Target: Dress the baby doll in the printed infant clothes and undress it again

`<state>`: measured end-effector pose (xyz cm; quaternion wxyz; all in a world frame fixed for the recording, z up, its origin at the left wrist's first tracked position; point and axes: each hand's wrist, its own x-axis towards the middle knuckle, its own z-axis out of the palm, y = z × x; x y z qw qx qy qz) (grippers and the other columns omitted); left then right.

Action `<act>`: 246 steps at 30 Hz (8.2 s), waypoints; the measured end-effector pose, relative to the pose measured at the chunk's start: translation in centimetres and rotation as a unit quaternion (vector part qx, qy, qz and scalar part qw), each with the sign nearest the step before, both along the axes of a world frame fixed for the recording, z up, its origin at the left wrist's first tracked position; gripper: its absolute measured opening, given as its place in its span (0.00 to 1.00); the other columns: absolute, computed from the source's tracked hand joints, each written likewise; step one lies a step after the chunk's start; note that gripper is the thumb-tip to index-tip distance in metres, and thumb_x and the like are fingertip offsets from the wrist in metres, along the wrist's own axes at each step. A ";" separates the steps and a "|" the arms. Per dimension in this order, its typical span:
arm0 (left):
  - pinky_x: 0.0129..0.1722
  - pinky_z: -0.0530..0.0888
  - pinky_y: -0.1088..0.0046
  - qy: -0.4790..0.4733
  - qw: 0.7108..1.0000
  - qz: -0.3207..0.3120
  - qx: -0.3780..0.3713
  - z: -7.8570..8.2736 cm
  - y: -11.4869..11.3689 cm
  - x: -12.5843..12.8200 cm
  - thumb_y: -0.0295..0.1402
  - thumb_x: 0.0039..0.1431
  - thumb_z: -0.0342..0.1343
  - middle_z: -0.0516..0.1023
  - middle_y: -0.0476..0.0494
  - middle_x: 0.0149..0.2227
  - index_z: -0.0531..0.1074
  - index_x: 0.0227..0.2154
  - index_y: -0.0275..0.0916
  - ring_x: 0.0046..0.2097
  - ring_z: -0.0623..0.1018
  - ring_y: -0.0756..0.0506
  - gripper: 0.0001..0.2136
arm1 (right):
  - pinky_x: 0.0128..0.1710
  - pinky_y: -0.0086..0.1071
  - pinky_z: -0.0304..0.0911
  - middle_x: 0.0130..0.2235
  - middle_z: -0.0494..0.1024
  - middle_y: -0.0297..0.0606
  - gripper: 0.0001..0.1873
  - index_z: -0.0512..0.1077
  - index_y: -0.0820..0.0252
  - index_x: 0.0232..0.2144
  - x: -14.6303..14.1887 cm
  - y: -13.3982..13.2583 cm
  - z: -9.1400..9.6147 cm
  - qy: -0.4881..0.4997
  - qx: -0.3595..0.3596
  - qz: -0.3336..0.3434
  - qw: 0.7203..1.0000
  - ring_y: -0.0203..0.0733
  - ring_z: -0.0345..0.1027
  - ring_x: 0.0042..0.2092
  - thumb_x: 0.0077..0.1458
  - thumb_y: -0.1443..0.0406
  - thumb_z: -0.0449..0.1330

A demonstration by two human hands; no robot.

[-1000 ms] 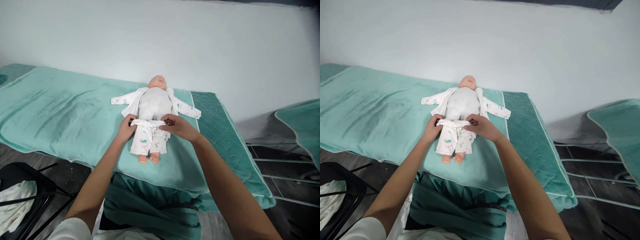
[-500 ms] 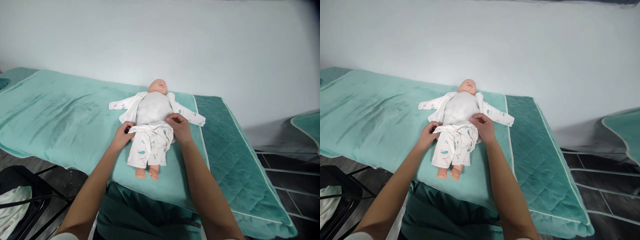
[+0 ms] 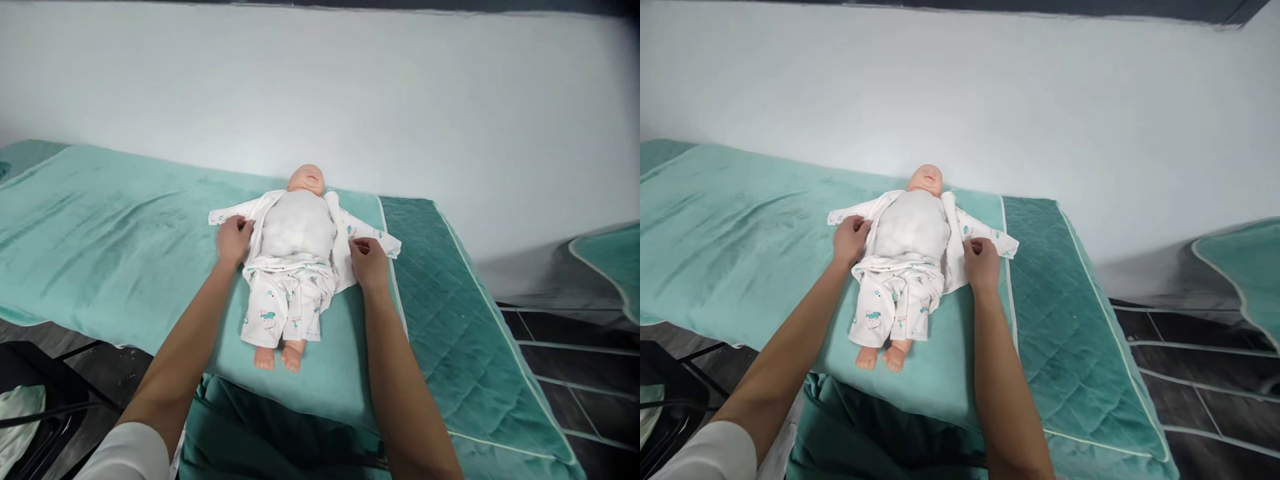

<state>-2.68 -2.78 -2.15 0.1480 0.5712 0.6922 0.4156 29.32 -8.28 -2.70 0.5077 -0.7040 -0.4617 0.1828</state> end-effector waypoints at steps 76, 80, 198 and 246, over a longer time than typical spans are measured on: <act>0.34 0.64 0.70 -0.322 0.921 -0.219 0.022 1.9 -3.4 1.8 0.44 0.62 0.62 0.69 0.50 0.29 0.69 0.34 0.42 0.33 0.67 0.48 0.12 | 0.27 0.31 0.56 0.26 0.62 0.28 0.22 0.67 0.52 0.31 -2.7 0.5 2.4 0.263 0.052 0.256 0.929 0.37 0.55 0.27 0.48 0.46 0.69; 0.34 0.63 0.70 -0.246 0.940 -0.222 0.074 3.5 -2.7 2.2 0.40 0.66 0.59 0.69 0.51 0.29 0.69 0.35 0.42 0.32 0.68 0.48 0.09 | 0.27 0.31 0.53 0.26 0.58 0.26 0.19 0.67 0.51 0.34 -3.0 0.3 2.1 0.261 0.093 0.244 0.929 0.35 0.51 0.26 0.52 0.50 0.69; 0.45 0.67 0.66 -0.125 0.957 -0.255 0.060 4.3 6.2 5.9 0.39 0.64 0.62 0.68 0.47 0.33 0.64 0.36 0.42 0.42 0.73 0.42 0.11 | 0.49 0.38 0.65 0.40 0.73 0.36 0.21 0.70 0.54 0.27 -2.7 4.6 4.7 0.080 -0.011 0.346 0.935 0.46 0.68 0.46 0.58 0.45 0.63; 0.32 0.67 0.76 -0.401 0.823 -0.327 -0.236 3.6 3.0 1.6 0.41 0.59 0.65 0.69 0.50 0.30 0.73 0.30 0.37 0.31 0.67 0.52 0.13 | 0.39 0.36 0.60 0.30 0.73 0.33 0.13 0.71 0.55 0.32 -1.2 4.1 1.2 0.002 -0.019 0.229 0.973 0.41 0.64 0.36 0.61 0.53 0.58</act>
